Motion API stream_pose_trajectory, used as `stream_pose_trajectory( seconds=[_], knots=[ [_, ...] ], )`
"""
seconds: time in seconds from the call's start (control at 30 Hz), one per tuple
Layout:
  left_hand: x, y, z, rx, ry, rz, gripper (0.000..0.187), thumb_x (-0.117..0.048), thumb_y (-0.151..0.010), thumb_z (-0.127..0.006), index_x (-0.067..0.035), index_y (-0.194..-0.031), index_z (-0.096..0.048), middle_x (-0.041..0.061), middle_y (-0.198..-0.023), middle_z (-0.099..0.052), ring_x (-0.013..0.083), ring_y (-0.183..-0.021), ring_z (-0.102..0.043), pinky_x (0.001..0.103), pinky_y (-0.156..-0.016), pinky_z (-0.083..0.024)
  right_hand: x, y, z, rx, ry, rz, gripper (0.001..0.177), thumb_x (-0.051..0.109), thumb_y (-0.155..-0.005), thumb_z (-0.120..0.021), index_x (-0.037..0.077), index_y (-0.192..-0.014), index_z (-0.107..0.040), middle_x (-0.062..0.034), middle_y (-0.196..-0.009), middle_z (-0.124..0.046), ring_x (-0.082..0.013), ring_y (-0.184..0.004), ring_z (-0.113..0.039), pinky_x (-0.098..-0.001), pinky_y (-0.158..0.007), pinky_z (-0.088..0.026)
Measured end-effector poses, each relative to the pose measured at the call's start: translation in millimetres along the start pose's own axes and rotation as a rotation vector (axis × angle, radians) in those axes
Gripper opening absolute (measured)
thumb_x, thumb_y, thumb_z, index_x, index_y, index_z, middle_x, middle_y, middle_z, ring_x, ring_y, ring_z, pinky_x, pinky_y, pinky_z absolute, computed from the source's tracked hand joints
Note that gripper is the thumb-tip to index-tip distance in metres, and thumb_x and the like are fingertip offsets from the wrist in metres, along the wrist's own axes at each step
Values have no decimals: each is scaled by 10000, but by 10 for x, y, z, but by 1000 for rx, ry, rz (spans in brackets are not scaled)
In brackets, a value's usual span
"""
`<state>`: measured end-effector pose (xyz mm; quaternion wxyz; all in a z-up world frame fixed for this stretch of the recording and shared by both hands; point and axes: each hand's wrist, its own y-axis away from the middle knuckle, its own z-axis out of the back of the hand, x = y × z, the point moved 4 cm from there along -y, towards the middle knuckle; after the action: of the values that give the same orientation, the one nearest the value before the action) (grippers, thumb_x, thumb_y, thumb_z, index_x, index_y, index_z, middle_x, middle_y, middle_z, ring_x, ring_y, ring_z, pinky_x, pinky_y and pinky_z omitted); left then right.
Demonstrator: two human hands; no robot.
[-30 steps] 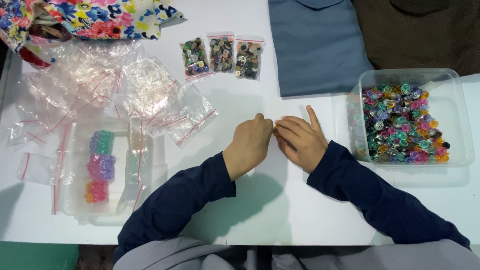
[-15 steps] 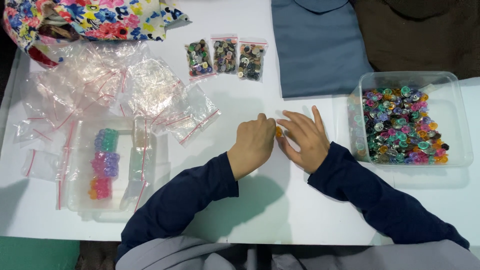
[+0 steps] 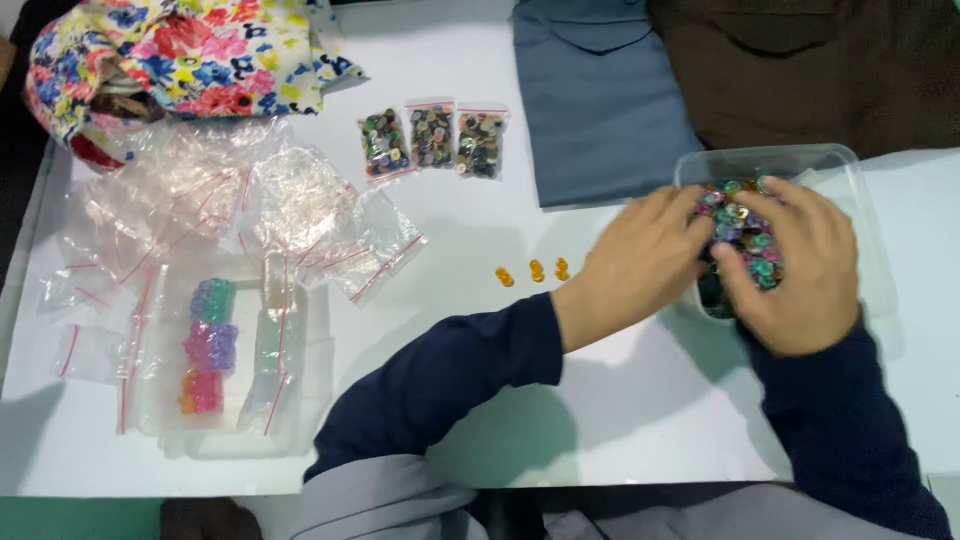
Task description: Sorting small colorful beads and placing them into plastic bags.
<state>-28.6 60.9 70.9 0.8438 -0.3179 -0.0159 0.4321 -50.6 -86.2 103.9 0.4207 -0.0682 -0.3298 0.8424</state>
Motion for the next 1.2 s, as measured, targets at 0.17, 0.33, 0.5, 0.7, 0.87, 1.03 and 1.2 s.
stream_pose_trajectory(
  seconds=[0.17, 0.33, 0.5, 0.7, 0.87, 1.03, 1.2],
  knots=[
    [-239, -173, -731, 120, 93, -108, 296, -321, -717, -763, -84, -884, -701, 137, -981, -668, 342, -932, -631, 464, -822, -512, -1050, 442, -449, 407, -193, -98, 702, 298, -838, -725, -47, -1417, -528, -254, -1394, -599, -418, -1276, -570, -502, -1094, -428],
    [-233, -235, -1189, 396, 32, 29, 399, -262, -613, -750, -87, -972, -735, 127, -942, -718, 319, -820, -705, 428, -696, -577, -1187, 623, -796, 658, -101, -322, 1055, 467, -638, -826, 113, -1543, -415, -137, -1562, -473, -343, -1397, -471, -498, -1122, -380],
    [-323, -259, -1323, 416, -243, 45, 637, -284, -531, -781, -26, -1099, -658, 167, -889, -660, 365, -768, -667, 430, -626, -489, -1164, 564, -835, 642, -88, -309, 1148, 482, -582, -867, 126, -1571, -403, -206, -1472, -525, -493, -1245, -580, -578, -1048, -476],
    [-338, -267, -1308, 365, -225, 97, 684, -179, -529, -789, 61, -1140, -594, 173, -856, -631, 322, -695, -685, 415, -589, -567, -1259, 618, -940, 682, -250, -427, 1024, 271, -658, -835, 72, -1556, -385, -220, -1467, -469, -436, -1356, -492, -519, -1122, -421],
    [-243, -302, -1185, 459, -108, 80, 579, -24, -652, -788, 58, -1182, -571, 146, -933, -654, 252, -682, -731, 351, -551, -599, -1441, 777, -900, 604, -301, -486, 780, 217, -776, -778, 139, -1503, -505, -172, -1399, -581, -431, -1296, -558, -534, -1086, -438],
    [-69, -384, -1144, 526, 248, 138, 579, 2, -772, -784, 89, -1285, -530, 236, -986, -661, 355, -745, -762, 385, -568, -637, -1295, 530, -526, 386, -733, -631, 508, -63, -897, -668, -16, -1400, -619, -240, -985, -691, -317, -764, -636, -426, -687, -567],
    [97, -532, -885, 312, 737, 285, 354, -201, -894, -693, -120, -1230, -616, 199, -1011, -747, 417, -993, -737, 496, -866, -607, -1192, 524, -449, 163, -1290, -948, 472, 21, -1003, -542, -126, -1446, -470, -247, -1264, -525, -288, -994, -610, -433, -836, -603]
  ],
)
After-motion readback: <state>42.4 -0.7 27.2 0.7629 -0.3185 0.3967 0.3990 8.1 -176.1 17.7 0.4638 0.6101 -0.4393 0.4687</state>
